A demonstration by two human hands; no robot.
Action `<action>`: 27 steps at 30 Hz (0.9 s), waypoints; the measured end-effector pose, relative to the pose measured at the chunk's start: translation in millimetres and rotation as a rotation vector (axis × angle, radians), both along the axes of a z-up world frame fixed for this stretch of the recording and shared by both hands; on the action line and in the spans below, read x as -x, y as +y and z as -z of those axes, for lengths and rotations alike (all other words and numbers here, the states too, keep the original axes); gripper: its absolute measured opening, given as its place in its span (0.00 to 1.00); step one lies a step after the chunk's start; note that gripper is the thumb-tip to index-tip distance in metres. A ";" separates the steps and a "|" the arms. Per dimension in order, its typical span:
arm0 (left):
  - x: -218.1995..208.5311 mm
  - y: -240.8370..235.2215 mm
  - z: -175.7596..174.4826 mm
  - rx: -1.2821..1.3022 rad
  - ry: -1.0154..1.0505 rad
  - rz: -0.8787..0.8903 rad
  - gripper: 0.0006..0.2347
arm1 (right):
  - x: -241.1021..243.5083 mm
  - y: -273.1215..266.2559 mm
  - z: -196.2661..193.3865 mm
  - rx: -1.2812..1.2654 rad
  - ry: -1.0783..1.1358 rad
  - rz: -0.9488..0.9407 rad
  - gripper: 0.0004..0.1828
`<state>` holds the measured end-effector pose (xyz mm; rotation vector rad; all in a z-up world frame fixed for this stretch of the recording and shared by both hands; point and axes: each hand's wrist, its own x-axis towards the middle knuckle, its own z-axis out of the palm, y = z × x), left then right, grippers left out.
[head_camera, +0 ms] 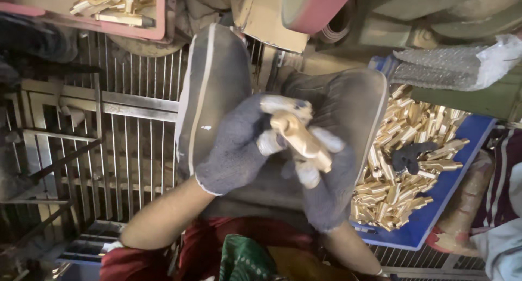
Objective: The person picks up metal parts from a bin and presses various sides against a moving abrasive belt. They turn and re-position each part to ensure all surfaces are finished before returning them to a container.
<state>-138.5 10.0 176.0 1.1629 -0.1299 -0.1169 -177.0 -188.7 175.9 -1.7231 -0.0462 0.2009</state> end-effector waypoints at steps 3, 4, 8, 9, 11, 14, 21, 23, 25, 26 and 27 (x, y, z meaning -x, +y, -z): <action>-9.3 -0.7 7.1 -0.230 0.043 -0.092 0.17 | -33.7 -3.9 1.6 0.181 -0.172 0.061 0.25; -14.1 1.2 9.3 -0.373 0.029 -0.119 0.16 | -50.0 -5.3 2.9 0.191 -0.203 0.052 0.24; -65.7 12.0 39.6 -0.706 -0.060 -0.162 0.08 | -131.2 -10.9 15.9 0.532 -0.516 -0.148 0.19; -81.6 8.4 50.7 -0.650 0.170 -0.118 0.07 | -143.4 -6.1 21.1 0.461 -0.362 -0.126 0.19; -100.3 3.6 70.8 -0.436 0.431 -0.087 0.06 | -161.2 0.6 34.1 0.313 -0.043 -0.090 0.20; -114.9 -0.1 94.2 -0.168 0.506 -0.139 0.05 | -181.1 8.5 62.6 -0.242 0.101 -0.107 0.23; -129.8 -2.3 119.4 -0.160 0.716 -0.134 0.07 | -202.7 -4.5 105.9 0.071 0.341 -0.084 0.27; -135.4 -3.6 120.4 -0.144 0.736 -0.147 0.07 | -210.2 -4.3 106.2 0.236 0.197 -0.167 0.27; -131.7 -6.0 119.6 -0.122 0.732 -0.186 0.06 | -200.0 -3.5 98.5 0.095 0.371 -0.052 0.27; -126.0 -7.0 115.5 -0.138 0.671 -0.187 0.05 | -198.7 -1.5 93.6 0.019 0.440 0.008 0.26; -113.3 -9.4 107.8 -0.153 0.610 -0.187 0.05 | -192.6 -1.3 86.0 0.024 0.295 -0.037 0.24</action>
